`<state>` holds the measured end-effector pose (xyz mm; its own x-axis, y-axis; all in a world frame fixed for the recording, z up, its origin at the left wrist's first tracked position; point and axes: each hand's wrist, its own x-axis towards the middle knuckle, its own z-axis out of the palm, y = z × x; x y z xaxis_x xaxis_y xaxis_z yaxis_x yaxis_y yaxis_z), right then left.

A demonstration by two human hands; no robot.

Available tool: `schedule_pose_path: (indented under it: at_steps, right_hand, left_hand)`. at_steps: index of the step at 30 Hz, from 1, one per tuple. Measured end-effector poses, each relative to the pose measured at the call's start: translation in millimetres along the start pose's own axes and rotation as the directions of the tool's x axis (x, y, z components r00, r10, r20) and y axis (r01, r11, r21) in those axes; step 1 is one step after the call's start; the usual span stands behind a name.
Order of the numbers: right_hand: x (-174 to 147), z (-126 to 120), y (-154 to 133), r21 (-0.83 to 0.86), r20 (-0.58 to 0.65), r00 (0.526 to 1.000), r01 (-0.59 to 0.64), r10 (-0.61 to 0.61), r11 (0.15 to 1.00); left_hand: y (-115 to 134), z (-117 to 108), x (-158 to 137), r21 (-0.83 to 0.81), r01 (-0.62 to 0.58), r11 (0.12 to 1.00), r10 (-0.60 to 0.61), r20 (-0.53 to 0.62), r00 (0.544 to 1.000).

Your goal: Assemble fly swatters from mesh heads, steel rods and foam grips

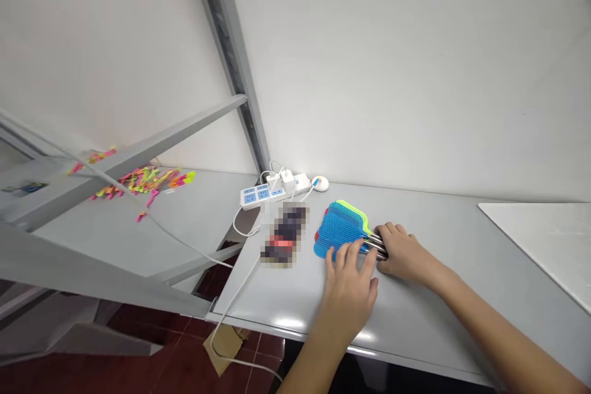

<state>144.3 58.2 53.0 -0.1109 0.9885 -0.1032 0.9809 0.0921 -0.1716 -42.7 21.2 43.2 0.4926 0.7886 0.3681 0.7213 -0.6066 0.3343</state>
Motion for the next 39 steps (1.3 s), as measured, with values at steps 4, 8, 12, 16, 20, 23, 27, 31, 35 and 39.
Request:
schedule_pose_path:
  at_steps: [4, 8, 12, 16, 20, 23, 27, 31, 35, 39]
  right_hand:
    - [17.5, -2.8, 7.5, -0.010, 0.025, 0.995, 0.100, -0.099, 0.995]
    - [36.2, -11.9, 16.4, -0.011, 0.059, 0.974, 0.220, -0.219, 0.975]
    - [59.7, -18.3, 26.0, -0.037, 0.050, 0.952, 0.305, -0.303, 0.952]
    - [82.4, -18.1, 36.2, -0.085, 0.007, 0.952, 0.304, -0.305, 0.949]
    - [96.3, -14.1, 39.2, -0.122, -0.040, 0.960, 0.270, -0.276, 0.955]
    - [98.6, -11.6, 38.7, -0.143, -0.086, 0.958, 0.258, -0.272, 0.955]
    - [92.5, -11.4, 46.3, -0.182, -0.142, 0.946, 0.264, -0.291, 0.947]
    - [79.3, -11.4, 65.2, -0.211, -0.190, 0.940, 0.243, -0.284, 0.947]
    - [66.6, -7.6, 80.6, -0.218, -0.231, 0.939, 0.205, -0.255, 0.954]
    - [63.9, -3.6, 82.9, -0.215, -0.251, 0.936, 0.195, -0.247, 0.957]
  left_hand:
    - [-7.0, 5.1, 22.0, 0.116, 0.027, 0.993, -0.031, 0.035, 0.999]
    - [-12.2, 12.6, 60.2, 0.206, 0.029, 0.978, -0.050, 0.097, 0.994]
    - [-19.8, 22.0, 102.2, 0.254, 0.044, 0.966, -0.090, 0.176, 0.980]
    - [-33.9, 27.3, 133.6, 0.251, 0.002, 0.968, -0.063, 0.235, 0.970]
    - [-48.8, 25.5, 152.2, 0.236, -0.070, 0.969, -0.004, 0.299, 0.954]
    - [-58.1, 22.3, 161.8, 0.226, -0.115, 0.967, 0.030, 0.348, 0.937]
    - [-66.5, 17.0, 169.5, 0.218, -0.165, 0.962, 0.070, 0.386, 0.920]
    - [-63.6, 16.9, 170.1, 0.239, -0.173, 0.956, 0.073, 0.377, 0.923]
    - [-47.0, 27.2, 169.1, 0.293, -0.140, 0.946, 0.037, 0.329, 0.943]
    - [-35.9, 35.9, 170.2, 0.317, -0.141, 0.938, 0.035, 0.317, 0.948]
